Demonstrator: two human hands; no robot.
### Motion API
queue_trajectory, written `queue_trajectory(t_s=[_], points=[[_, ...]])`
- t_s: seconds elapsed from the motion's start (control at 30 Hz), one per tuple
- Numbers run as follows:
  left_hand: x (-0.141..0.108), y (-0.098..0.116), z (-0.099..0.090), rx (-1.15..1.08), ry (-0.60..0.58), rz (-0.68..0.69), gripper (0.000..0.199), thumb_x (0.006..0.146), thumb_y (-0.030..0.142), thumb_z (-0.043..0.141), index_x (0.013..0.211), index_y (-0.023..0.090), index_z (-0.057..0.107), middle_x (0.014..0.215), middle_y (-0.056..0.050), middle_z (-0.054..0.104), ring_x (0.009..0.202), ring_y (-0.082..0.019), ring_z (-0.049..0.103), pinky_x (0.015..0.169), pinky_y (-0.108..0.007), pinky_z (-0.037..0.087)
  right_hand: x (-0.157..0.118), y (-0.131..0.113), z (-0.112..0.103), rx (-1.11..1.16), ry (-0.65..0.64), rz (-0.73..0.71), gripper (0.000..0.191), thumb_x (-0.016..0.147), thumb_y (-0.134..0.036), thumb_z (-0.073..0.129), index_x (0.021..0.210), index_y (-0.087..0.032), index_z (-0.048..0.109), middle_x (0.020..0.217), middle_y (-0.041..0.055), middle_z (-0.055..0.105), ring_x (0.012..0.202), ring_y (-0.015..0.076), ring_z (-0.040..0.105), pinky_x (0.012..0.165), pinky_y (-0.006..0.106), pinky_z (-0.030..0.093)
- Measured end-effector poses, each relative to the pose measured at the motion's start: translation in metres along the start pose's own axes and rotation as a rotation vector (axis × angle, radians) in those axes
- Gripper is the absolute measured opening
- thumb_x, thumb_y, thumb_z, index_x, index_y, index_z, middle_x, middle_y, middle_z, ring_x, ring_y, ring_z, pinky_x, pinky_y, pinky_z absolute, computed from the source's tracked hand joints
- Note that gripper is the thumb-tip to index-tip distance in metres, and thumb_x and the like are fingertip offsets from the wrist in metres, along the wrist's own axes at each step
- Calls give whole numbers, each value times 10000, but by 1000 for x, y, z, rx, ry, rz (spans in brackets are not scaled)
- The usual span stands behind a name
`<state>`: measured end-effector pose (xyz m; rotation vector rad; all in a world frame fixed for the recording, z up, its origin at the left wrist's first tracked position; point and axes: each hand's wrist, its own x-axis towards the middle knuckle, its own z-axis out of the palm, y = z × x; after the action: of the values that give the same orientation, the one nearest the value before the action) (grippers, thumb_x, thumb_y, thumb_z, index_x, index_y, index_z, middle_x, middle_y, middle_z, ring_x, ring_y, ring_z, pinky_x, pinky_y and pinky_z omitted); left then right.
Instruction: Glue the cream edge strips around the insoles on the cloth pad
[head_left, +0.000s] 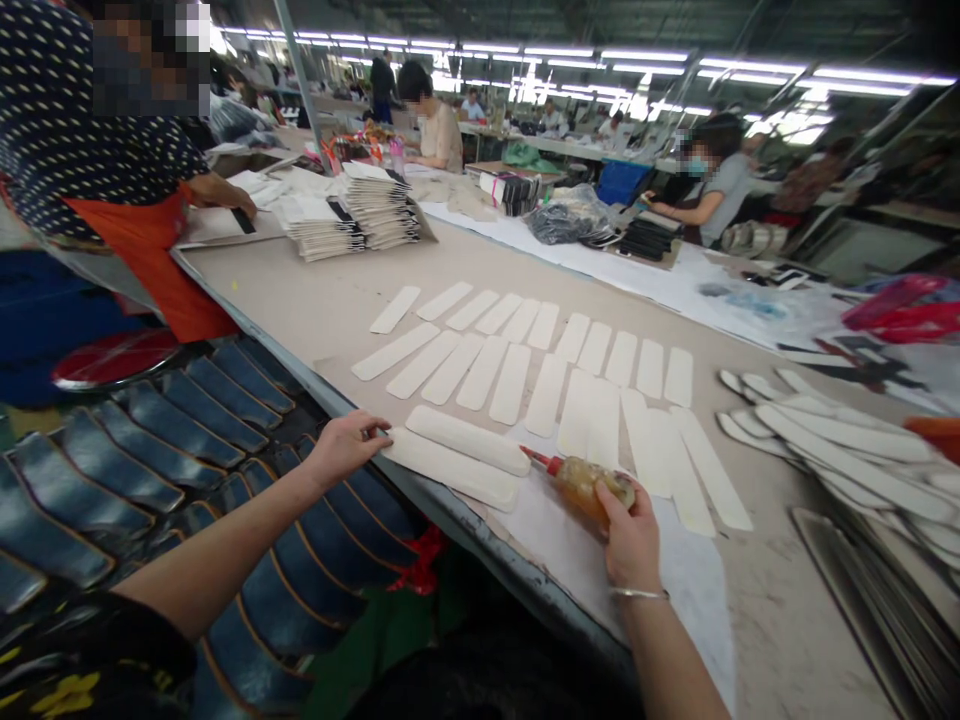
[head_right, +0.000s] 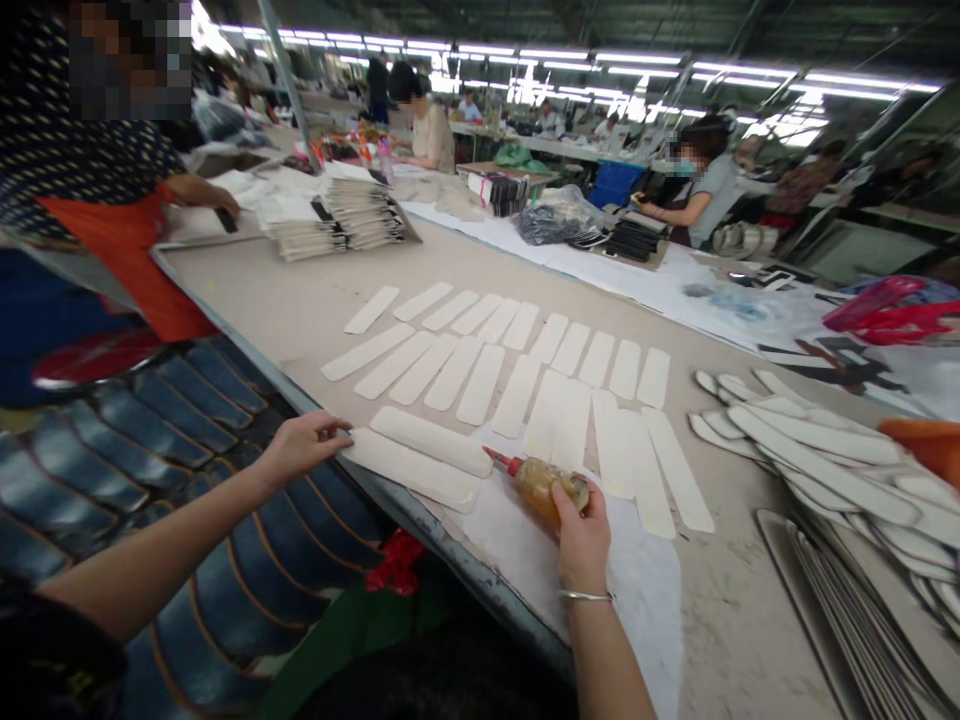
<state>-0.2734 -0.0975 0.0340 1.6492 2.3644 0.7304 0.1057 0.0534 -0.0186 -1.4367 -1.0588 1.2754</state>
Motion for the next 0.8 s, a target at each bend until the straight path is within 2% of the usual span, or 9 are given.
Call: queue_trajectory(t_s=[0.17,0.23,0.3,0.4,0.5,0.57,0.67,0.8], points=[[-2,3,-4,-14,142,5,337,743,439,556,920,170,655,730,-9,600,586,-113,518,603,-217,428,-1,-1,0,0,5,-9,569,605,-457,675,1103,-222,531,933,10,611,683,129,548,454,179,381],[-5,12,-7,11,243,83,281,769,393,539,907,179,658,822,-25,607,624,-115,527,626,-218,433,0,0,0,-15,11,4,565,611,-470,668,1102,-225,531,942,12,614,702,139,556,442,175,370],[-7,30,-9,69,275,232,239,772,340,540,925,202,661,891,-36,591,722,-135,542,702,-235,437,0,1,0,-29,10,1,564,616,-482,659,1104,-229,531,954,14,615,729,149,565,443,176,369],[-7,69,-2,195,121,421,245,772,252,513,971,247,658,940,-50,550,845,-178,518,817,-311,406,0,2,0,-29,6,-60,567,610,-488,654,1092,-215,535,955,17,622,740,147,572,496,195,406],[0,111,17,255,-40,465,325,720,145,485,971,257,658,1015,-73,495,917,-217,471,849,-377,369,0,1,1,-27,3,-93,555,608,-484,652,1072,-204,536,935,15,625,739,147,572,539,215,432],[7,133,33,242,-103,485,379,672,104,487,970,262,659,1048,-79,469,976,-240,437,878,-407,335,0,1,2,-19,-10,-82,548,619,-474,645,1081,-205,524,940,15,622,746,149,574,553,223,438],[20,152,55,230,-159,496,377,645,97,501,940,265,666,1072,-84,452,1031,-260,396,902,-440,285,-1,1,2,-4,-24,-60,547,632,-461,634,1099,-208,507,956,15,617,772,152,574,583,233,447],[35,162,75,265,-203,488,300,662,133,521,883,261,677,1081,-97,447,1034,-269,380,886,-454,261,0,2,2,-9,-20,-83,523,630,-457,632,1079,-212,519,961,8,617,813,158,568,622,242,449]])
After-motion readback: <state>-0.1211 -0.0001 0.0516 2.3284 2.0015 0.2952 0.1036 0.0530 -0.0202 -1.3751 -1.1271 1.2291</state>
